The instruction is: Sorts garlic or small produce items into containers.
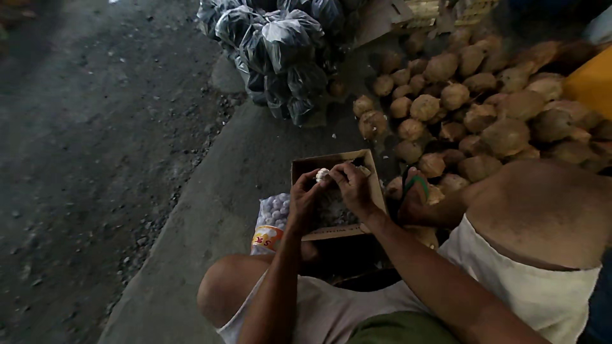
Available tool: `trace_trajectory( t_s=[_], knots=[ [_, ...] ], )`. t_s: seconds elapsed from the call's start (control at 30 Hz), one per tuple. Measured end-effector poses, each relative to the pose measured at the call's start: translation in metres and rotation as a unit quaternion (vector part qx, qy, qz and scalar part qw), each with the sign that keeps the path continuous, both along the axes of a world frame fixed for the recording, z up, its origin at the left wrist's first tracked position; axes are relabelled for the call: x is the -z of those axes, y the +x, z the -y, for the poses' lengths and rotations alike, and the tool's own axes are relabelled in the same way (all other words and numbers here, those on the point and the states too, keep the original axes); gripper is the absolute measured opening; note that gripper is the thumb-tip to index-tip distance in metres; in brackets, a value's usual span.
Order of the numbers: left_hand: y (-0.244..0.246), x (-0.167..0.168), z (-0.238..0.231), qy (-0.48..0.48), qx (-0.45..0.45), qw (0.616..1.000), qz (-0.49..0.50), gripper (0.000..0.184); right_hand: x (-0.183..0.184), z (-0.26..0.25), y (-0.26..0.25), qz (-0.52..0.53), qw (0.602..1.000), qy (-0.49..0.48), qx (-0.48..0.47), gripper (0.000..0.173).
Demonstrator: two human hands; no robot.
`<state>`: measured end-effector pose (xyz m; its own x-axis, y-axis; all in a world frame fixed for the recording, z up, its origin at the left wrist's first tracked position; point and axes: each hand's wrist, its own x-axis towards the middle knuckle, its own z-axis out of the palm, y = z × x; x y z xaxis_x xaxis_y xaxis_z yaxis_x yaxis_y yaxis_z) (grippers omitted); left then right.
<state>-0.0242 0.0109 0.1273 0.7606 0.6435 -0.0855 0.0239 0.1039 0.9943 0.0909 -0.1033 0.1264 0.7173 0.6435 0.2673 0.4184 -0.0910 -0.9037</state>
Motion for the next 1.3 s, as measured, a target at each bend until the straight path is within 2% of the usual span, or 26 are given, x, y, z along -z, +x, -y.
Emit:
trace_trajectory(
  t_s=[0.07, 0.2, 0.27, 0.33, 0.4, 0.5, 0.6, 0.73, 0.8, 0.9, 0.97, 1.03, 1.07, 1.13, 1.17, 1.23, 1.3],
  knots=[
    [0.000, -0.006, 0.000, 0.008, 0.004, 1.000, -0.012, 0.033, -0.001, 0.002, 0.003, 0.039, 0.999, -0.001, -0.023, 0.022],
    [-0.001, -0.009, -0.001, 0.054, 0.021, 0.998, -0.037, 0.033, 0.003, -0.001, 0.002, 0.180, 0.983, -0.021, -0.016, 0.014],
    [-0.001, -0.007, -0.001, 0.044, 0.022, 0.998, -0.031, 0.034, 0.007, -0.001, -0.001, 0.147, 0.989, -0.031, -0.006, 0.015],
    [-0.001, -0.008, -0.001, 0.012, 0.017, 1.000, -0.024, 0.034, 0.004, 0.000, -0.004, 0.018, 0.999, -0.038, -0.007, 0.019],
    [0.000, -0.010, -0.002, 0.005, 0.016, 1.000, -0.025, 0.033, 0.002, -0.001, -0.003, -0.034, 0.999, -0.020, -0.004, 0.019],
    [-0.002, -0.012, -0.004, 0.025, 0.020, 0.998, -0.050, 0.029, 0.003, 0.001, 0.002, 0.053, 0.998, -0.006, -0.027, 0.018],
    [-0.002, -0.015, -0.004, 0.043, 0.024, 0.996, -0.069, 0.027, 0.002, 0.000, 0.002, 0.128, 0.991, -0.038, -0.019, 0.015],
    [-0.002, -0.013, -0.003, 0.041, 0.020, 0.998, -0.043, 0.027, 0.003, 0.001, 0.000, 0.016, 0.999, -0.042, -0.004, 0.019],
    [-0.002, -0.013, -0.005, 0.056, 0.023, 0.997, -0.055, 0.024, 0.005, 0.001, 0.000, 0.064, 0.997, -0.030, -0.017, 0.018],
    [-0.006, -0.012, -0.010, 0.092, 0.037, 0.990, -0.103, 0.022, 0.004, 0.002, 0.003, 0.200, 0.978, -0.017, -0.058, 0.016],
    [-0.008, -0.013, -0.011, 0.096, 0.042, 0.987, -0.125, 0.022, 0.004, 0.000, 0.003, 0.223, 0.972, -0.025, -0.067, 0.014],
    [-0.008, -0.010, -0.011, 0.058, 0.039, 0.990, -0.121, 0.022, 0.003, 0.002, -0.002, 0.157, 0.984, -0.047, -0.062, 0.015],
    [-0.008, -0.006, -0.011, 0.028, 0.030, 0.994, -0.105, 0.023, 0.002, 0.004, -0.004, 0.079, 0.993, -0.064, -0.061, 0.019],
    [-0.006, -0.001, -0.014, -0.037, 0.008, 0.996, -0.084, 0.034, 0.003, 0.007, -0.003, -0.078, 0.994, -0.056, -0.058, 0.030],
    [-0.006, -0.002, -0.015, -0.072, 0.002, 0.994, -0.086, 0.041, 0.006, 0.006, -0.003, -0.112, 0.992, -0.037, -0.047, 0.035],
    [-0.004, -0.005, -0.014, -0.160, -0.013, 0.982, -0.094, 0.050, 0.004, 0.005, -0.001, -0.118, 0.992, -0.027, -0.047, 0.037],
    [0.000, -0.008, -0.010, -0.248, -0.025, 0.964, -0.093, 0.051, 0.000, 0.006, 0.001, -0.074, 0.993, -0.026, -0.087, 0.028]
  ],
)
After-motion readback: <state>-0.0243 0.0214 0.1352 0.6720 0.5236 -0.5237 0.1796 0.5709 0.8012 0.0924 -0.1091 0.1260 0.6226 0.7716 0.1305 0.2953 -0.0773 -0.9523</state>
